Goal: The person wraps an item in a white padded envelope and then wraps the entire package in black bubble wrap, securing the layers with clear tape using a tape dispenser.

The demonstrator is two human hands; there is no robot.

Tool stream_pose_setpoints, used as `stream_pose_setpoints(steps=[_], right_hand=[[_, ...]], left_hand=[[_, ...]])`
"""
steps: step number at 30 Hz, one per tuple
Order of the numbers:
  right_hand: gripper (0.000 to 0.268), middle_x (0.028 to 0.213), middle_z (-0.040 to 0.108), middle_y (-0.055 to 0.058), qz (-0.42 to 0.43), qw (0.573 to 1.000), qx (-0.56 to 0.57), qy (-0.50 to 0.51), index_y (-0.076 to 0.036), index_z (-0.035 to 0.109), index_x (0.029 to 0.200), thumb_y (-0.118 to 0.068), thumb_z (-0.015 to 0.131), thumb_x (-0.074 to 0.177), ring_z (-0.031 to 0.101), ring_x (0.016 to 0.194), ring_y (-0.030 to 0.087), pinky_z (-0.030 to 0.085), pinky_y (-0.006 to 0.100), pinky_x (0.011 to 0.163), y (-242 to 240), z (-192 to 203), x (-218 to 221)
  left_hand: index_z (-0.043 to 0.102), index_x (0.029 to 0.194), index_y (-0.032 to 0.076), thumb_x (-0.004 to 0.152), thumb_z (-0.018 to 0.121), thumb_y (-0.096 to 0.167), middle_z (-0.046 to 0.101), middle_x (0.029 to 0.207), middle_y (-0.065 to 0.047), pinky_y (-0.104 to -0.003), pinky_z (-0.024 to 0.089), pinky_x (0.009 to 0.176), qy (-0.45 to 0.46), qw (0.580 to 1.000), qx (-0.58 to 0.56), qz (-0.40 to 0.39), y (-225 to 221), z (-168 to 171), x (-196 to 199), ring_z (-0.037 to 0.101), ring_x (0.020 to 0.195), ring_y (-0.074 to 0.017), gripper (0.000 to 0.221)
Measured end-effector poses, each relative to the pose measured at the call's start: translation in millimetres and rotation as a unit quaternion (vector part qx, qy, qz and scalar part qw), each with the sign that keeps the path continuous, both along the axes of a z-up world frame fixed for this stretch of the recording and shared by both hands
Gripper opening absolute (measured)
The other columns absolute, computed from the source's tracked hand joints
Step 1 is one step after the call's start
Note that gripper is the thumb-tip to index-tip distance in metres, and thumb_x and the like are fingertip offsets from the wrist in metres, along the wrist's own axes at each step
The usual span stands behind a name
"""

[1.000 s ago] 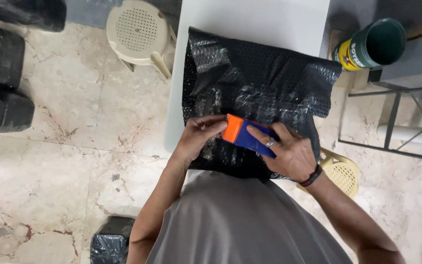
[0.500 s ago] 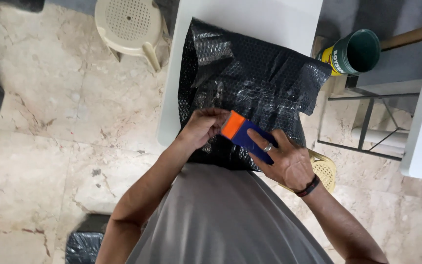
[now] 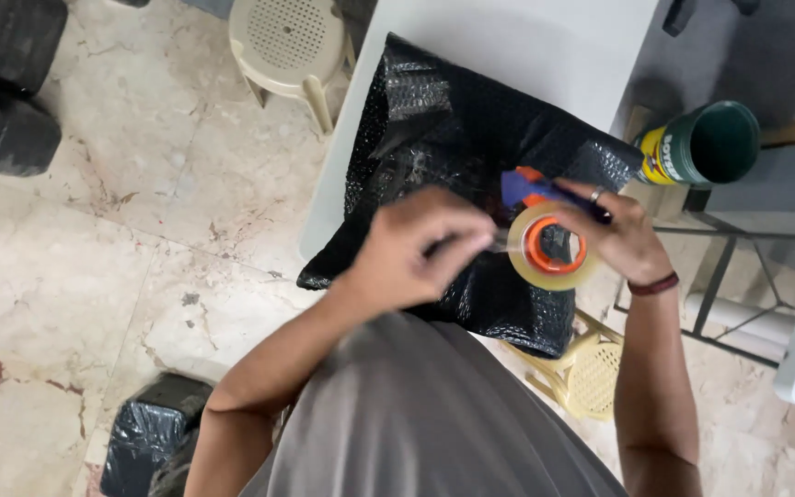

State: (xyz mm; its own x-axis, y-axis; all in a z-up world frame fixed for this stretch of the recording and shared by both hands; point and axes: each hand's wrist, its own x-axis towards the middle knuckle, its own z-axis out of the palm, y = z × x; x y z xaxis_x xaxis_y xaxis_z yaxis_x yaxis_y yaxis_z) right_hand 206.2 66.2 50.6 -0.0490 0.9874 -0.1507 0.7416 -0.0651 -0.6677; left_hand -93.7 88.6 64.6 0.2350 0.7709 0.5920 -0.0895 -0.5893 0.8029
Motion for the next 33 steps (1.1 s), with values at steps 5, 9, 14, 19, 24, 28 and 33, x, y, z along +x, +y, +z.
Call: stream_pose_setpoints(steps=[5,9,14,19,24,28,33], right_hand=[[0.044,0.112,0.070,0.016,-0.043,0.969,-0.093,0.225,-0.007,0.072,0.126,-0.034,0.069,0.091,0.060,0.106,0.024,0.049,0.041,0.098,17.9,-79.7,25.6],[0.050,0.140,0.056,0.027,0.153,0.953,0.262,-0.011,0.000,0.068,0.132,-0.010,0.085,0.086,0.062,0.117,0.045,0.053,0.051,0.100,25.9,-31.2,-17.6],[0.046,0.144,0.055,0.026,0.368,0.822,0.432,-0.050,-0.019,0.071,0.130,-0.016,0.084,0.086,0.053,0.135,0.047,0.047,0.057,0.110,39.0,9.8,-106.6],[0.010,0.114,0.070,0.013,0.594,0.751,0.287,-0.014,0.001,0.070,0.096,-0.001,0.062,0.092,0.064,0.119,0.036,0.047,0.059,0.105,60.2,44.5,-160.9],[0.008,0.094,0.070,0.004,0.602,0.782,0.132,0.093,-0.006,0.074,0.087,-0.005,0.069,0.093,0.070,0.096,0.026,0.055,0.045,0.091,108.0,20.6,-203.5],[0.009,0.088,0.072,0.004,0.540,0.825,0.003,0.167,-0.007,0.078,0.098,-0.002,0.072,0.092,0.072,0.082,0.025,0.058,0.037,0.075,133.1,15.0,-228.4],[0.007,0.091,0.073,0.011,0.535,0.826,-0.020,0.178,-0.003,0.077,0.095,0.002,0.074,0.091,0.074,0.084,0.026,0.060,0.037,0.074,161.2,33.4,-242.6]], left_hand=[[0.073,0.107,0.002,0.102,0.055,0.054,0.076,0.095,-0.015,-0.022,0.057,0.050,-0.179,0.869,-0.450,-0.104,16.3,-58.8,-21.1,0.073,0.075,-0.0152,0.056],[0.072,0.106,0.002,0.102,0.044,0.062,0.076,0.094,-0.017,-0.022,0.054,0.045,-0.224,0.789,-0.554,-0.140,6.3,-60.7,-32.5,0.073,0.072,-0.0183,0.066],[0.069,0.108,0.000,0.100,0.049,0.065,0.074,0.091,-0.019,-0.018,0.049,0.037,-0.234,0.749,-0.592,-0.185,1.2,-87.4,-37.5,0.069,0.067,-0.0182,0.069],[0.076,0.101,0.004,0.097,0.056,0.058,0.079,0.087,-0.014,-0.021,0.048,0.036,-0.181,0.652,-0.701,-0.224,-0.5,-120.3,-54.4,0.076,0.067,-0.0243,0.058],[0.071,0.105,-0.003,0.091,0.065,0.053,0.073,0.075,-0.023,-0.025,0.051,0.035,-0.189,0.688,-0.682,-0.161,26.8,-130.0,-71.2,0.073,0.057,-0.0292,0.058],[0.075,0.106,0.000,0.090,0.075,0.042,0.063,0.055,-0.019,-0.021,0.037,0.030,-0.166,0.716,-0.663,-0.146,29.7,-183.9,-50.4,0.058,0.037,-0.0212,0.045],[0.073,0.122,0.009,0.090,0.070,0.038,0.069,0.058,-0.012,-0.025,0.041,0.034,0.098,0.772,-0.624,-0.072,56.9,-193.5,-79.5,0.057,0.039,-0.0164,0.043]])
